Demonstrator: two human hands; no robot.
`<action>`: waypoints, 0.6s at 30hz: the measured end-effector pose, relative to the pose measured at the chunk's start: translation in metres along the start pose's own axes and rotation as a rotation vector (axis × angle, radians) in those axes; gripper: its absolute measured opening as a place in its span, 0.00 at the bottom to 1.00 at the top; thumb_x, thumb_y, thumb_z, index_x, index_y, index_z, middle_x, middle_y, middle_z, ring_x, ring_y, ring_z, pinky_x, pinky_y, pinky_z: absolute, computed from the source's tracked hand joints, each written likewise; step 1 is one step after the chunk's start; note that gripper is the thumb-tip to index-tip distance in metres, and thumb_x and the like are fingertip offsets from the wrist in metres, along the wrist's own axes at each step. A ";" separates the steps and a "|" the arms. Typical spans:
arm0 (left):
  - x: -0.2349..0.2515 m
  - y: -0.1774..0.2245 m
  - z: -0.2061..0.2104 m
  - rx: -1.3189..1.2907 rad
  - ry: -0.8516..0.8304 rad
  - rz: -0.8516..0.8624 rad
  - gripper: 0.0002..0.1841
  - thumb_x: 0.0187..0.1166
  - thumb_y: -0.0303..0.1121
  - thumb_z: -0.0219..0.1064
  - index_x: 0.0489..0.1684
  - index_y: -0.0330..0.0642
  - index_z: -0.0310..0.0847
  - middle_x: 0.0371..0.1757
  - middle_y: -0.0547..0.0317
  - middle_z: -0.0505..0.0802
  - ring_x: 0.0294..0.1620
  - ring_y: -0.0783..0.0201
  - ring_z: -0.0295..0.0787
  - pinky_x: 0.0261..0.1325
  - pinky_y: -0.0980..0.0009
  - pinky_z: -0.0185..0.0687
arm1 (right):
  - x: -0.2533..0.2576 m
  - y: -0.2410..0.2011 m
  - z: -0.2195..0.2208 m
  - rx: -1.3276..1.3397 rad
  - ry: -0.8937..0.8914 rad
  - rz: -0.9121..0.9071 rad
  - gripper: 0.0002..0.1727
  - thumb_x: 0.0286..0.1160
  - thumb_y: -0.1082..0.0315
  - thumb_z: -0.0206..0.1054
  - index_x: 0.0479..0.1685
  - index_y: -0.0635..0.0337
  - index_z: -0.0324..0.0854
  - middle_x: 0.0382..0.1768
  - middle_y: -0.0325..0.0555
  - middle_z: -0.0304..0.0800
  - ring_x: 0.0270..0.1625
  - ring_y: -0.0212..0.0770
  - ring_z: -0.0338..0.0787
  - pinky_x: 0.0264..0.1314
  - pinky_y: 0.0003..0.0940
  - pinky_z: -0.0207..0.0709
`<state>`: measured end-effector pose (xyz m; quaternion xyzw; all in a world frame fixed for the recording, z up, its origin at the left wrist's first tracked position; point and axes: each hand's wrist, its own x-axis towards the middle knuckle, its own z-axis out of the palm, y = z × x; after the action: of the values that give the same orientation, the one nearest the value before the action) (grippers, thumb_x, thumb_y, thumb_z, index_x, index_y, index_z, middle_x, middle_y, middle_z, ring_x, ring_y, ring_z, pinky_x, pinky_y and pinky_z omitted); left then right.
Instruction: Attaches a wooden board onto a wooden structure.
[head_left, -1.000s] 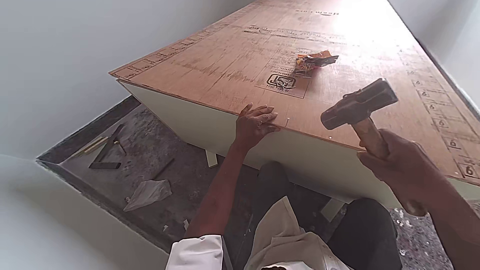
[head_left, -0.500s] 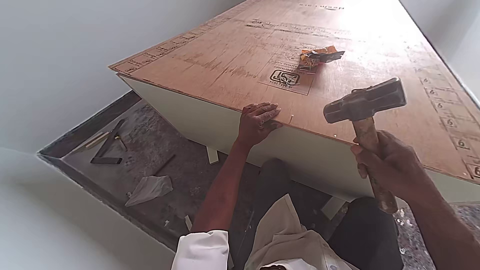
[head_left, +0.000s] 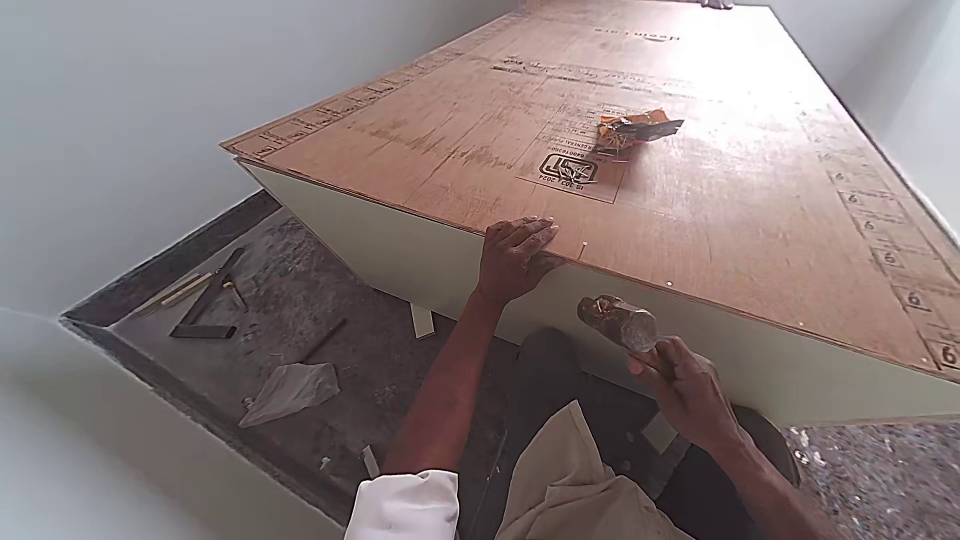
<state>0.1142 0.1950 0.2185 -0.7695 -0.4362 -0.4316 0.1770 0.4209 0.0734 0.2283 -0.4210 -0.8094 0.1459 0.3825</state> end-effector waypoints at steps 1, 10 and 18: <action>-0.001 0.000 0.000 0.008 -0.003 0.000 0.31 0.85 0.62 0.54 0.63 0.47 0.92 0.69 0.57 0.92 0.72 0.55 0.86 0.75 0.53 0.69 | -0.003 0.000 0.003 -0.009 -0.008 -0.025 0.29 0.85 0.41 0.58 0.44 0.64 0.83 0.25 0.43 0.85 0.25 0.28 0.82 0.29 0.21 0.76; 0.000 -0.001 0.003 0.021 0.007 -0.007 0.33 0.83 0.65 0.53 0.60 0.47 0.93 0.68 0.55 0.93 0.70 0.55 0.87 0.74 0.52 0.70 | 0.010 -0.005 0.005 -0.054 0.298 -0.112 0.27 0.84 0.45 0.63 0.53 0.66 0.85 0.34 0.48 0.92 0.35 0.28 0.88 0.39 0.20 0.81; -0.002 -0.002 0.007 0.027 0.049 0.004 0.33 0.84 0.66 0.52 0.59 0.49 0.94 0.67 0.57 0.93 0.72 0.55 0.85 0.73 0.52 0.71 | 0.029 -0.008 -0.048 0.702 0.588 0.186 0.31 0.78 0.27 0.52 0.40 0.44 0.80 0.18 0.22 0.84 0.15 0.25 0.82 0.14 0.22 0.79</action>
<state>0.1153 0.1998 0.2131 -0.7571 -0.4359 -0.4442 0.1988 0.4420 0.0870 0.2792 -0.3603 -0.5270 0.3191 0.7004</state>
